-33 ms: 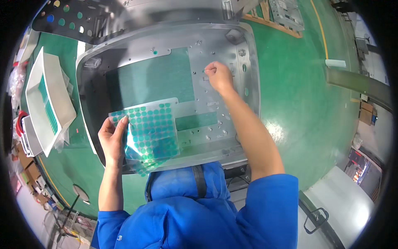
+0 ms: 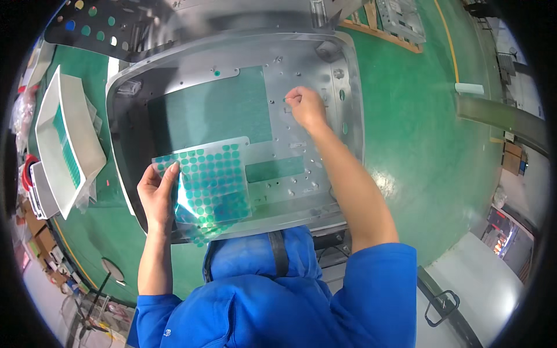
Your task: Apply green circular stickers to the inside of a metal enclosure frame.
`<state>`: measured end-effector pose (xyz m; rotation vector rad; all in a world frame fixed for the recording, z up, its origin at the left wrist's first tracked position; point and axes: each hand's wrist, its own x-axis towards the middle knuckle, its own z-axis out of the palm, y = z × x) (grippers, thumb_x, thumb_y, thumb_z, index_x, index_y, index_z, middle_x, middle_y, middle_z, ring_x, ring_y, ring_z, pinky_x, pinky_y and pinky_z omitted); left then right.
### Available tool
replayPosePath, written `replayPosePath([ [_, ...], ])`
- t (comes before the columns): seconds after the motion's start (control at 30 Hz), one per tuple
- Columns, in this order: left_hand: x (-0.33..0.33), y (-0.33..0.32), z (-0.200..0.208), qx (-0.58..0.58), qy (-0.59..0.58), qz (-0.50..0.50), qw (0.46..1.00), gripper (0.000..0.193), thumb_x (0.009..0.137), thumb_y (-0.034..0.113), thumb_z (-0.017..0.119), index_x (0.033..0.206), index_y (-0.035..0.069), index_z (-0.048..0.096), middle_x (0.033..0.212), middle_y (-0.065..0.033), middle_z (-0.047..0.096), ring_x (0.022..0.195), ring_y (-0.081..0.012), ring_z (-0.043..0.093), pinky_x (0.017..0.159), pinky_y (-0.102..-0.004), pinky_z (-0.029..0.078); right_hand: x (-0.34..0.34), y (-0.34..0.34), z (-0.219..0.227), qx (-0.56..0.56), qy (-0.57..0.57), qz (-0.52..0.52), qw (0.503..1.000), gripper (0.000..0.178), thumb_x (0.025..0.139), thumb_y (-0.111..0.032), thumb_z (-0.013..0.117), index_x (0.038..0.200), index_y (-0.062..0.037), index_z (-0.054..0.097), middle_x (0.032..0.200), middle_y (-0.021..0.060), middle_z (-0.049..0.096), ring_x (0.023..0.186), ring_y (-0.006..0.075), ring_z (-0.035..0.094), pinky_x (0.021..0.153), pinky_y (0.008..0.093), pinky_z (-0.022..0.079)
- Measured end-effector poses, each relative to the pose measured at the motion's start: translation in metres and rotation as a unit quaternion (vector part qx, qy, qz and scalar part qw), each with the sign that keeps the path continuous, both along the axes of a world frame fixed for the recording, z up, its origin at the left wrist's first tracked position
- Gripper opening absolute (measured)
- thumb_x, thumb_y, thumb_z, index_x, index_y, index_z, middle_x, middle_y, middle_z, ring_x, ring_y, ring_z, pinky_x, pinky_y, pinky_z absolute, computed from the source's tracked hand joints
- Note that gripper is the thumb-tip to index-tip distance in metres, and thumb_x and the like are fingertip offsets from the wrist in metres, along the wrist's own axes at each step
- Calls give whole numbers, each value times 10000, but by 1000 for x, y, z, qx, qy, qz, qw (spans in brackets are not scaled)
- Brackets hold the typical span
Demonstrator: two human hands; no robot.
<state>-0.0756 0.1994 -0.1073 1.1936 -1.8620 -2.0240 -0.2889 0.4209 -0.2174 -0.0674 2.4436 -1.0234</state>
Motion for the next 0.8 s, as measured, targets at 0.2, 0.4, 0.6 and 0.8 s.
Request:
replayPosePath([
  [0.2,-1,2,0,11,-1,3,1000,114,786,104,651,797,14,582,668,24,578,561,-2,449,492,-150,324,-3,0,-1,38,6,38,999,65,744,-108,592,794,-74,614,850,61,550,764,188,548,710,318,442],
  [0.4,-3,3,1,16,-5,1,1000,114,788,111,649,795,19,582,673,19,584,560,-3,454,486,-147,323,-3,-1,2,67,26,52,996,72,743,-138,601,792,-88,620,861,50,552,798,198,553,727,336,439],
  [0.6,-5,5,-2,9,-11,-7,1000,114,788,111,650,788,20,581,674,21,583,570,-4,456,506,-148,334,-1,-3,2,82,39,45,995,60,743,-158,604,768,-108,627,861,37,554,809,202,554,724,345,435],
  [0.8,-4,5,-2,13,-23,-12,1000,115,793,116,642,822,17,590,703,26,583,580,-7,451,518,-150,331,1,-6,5,107,42,44,992,58,746,-172,607,776,-125,623,883,31,550,847,209,547,735,360,429],
])
